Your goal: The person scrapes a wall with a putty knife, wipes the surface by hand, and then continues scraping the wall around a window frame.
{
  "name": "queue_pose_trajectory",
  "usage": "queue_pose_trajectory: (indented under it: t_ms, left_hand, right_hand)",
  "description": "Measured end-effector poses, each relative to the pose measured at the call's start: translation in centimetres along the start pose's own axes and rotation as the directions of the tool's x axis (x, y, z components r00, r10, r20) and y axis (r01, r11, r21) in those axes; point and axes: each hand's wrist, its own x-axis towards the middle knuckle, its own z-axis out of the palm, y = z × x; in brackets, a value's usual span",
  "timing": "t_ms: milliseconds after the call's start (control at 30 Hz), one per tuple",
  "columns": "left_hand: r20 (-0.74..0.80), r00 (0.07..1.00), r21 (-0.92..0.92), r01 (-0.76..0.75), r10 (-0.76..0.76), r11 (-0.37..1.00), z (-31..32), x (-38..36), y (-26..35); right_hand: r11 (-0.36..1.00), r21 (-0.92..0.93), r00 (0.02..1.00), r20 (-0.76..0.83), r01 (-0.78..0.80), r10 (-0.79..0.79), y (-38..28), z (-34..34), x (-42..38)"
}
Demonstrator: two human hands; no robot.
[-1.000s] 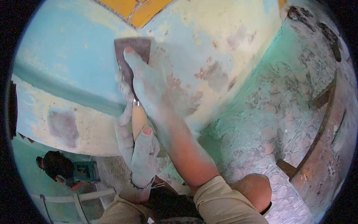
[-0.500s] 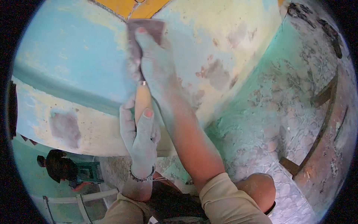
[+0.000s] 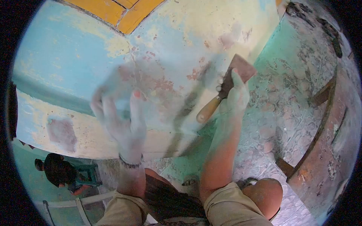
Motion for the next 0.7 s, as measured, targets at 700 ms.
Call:
queue_pose_trajectory:
  t_ms: [700]
  left_hand:
    - [0.413, 0.911, -0.127, 0.046, 0.011, 0.991, 5.7, -6.6, 1.9]
  right_hand:
    - [0.934, -0.355, 0.986, 0.134, -0.049, 0.102, -1.1, 5.3, -2.3]
